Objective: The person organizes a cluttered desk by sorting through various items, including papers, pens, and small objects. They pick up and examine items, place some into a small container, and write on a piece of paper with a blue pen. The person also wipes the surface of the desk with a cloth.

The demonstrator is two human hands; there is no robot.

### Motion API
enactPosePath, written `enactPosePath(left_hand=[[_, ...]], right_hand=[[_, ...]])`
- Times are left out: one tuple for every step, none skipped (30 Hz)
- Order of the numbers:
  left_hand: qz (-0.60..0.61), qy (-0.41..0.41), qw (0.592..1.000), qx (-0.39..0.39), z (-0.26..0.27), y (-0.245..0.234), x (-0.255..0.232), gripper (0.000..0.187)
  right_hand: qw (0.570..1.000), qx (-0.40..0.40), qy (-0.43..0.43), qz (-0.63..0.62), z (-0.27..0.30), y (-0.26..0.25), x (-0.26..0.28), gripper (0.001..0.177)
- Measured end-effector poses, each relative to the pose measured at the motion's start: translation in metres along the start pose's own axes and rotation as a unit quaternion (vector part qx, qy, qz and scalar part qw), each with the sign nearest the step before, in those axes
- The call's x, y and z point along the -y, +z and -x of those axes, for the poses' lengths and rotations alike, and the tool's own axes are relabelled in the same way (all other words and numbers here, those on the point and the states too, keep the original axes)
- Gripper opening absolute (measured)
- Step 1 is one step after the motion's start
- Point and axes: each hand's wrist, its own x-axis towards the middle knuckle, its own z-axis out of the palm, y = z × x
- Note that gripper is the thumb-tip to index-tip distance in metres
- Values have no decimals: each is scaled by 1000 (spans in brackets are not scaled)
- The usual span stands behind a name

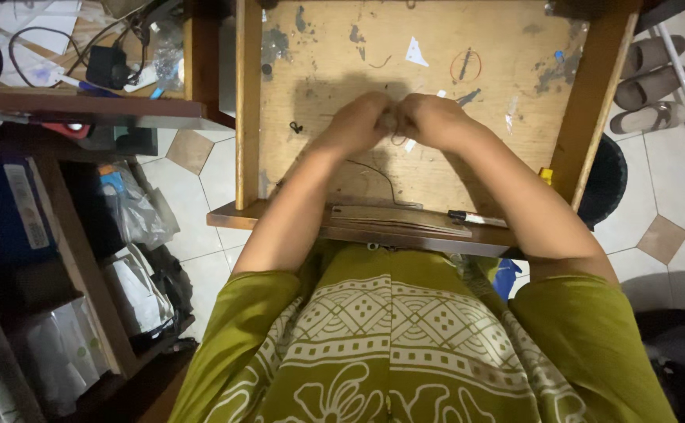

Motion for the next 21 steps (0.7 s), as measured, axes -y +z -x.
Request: enactPosePath(left_hand=[[6,44,999,-16,-1,3,-3,35],[89,32,996,1,-1,4,-5,35],[172,18,985,18,-2,4,-8,37],[253,4,967,36,-2,4,-11,38],[257,-36,965,44,-3,3,-13,32],[260,-75,961,53,-4,2,-14,27],[263,-115,956,62,-5,3,-14,22],[259,-131,955,59,-7,3,-13,20],[256,-147,954,56,-9,5,-11,19],[253,-164,952,53,-11,7,-7,19],[294,-166,940,50,-13,9,-1,18],[336,-167,926,47,-17,10,6,18],[377,-167,910,43,-20,13,13,17],[394,-150,906,38,-21,17,18,18],[412,-133,901,33,-21,23,21,19],[429,-115,896,28,-23,26,23,21],[414,-134,901,13,-25,30,22,24],[398,-153,905,-1,-24,36,20,28],[382,-172,908,-16,-25,41,18,33],[368,-136,919,-27,-28,45,17,35],[353,-99,929,-38,-31,48,17,36]], right_hand=[[999,9,10,-32,0,-1,-4,12],[996,-14,3,-92,2,-3,-7,13],[988,-38,-4,-151,5,-7,-11,14],[976,-60,-12,-210,8,-9,-12,14],[961,-57,15,-272,10,-13,-12,14],[940,-53,42,-333,13,-17,-13,14],[916,-48,69,-393,15,-22,-13,14],[916,-55,70,-392,17,-27,-13,13],[915,-61,70,-392,20,-33,-15,17],[915,-66,70,-392,21,-36,-16,23],[913,-75,104,-387,21,-39,-19,19],[911,-83,138,-381,21,-40,-24,16],[907,-92,171,-374,20,-38,-31,14],[886,-118,155,-422,19,-37,-43,14],[861,-144,138,-468,20,-37,-60,14],[834,-169,121,-512,20,-36,-79,14],[823,-214,97,-517,18,-34,-99,14],[810,-257,73,-521,15,-31,-119,16],[796,-300,49,-524,13,-27,-136,18],[794,-321,42,-514,11,-23,-150,13],[793,-341,36,-504,11,-22,-160,8]])
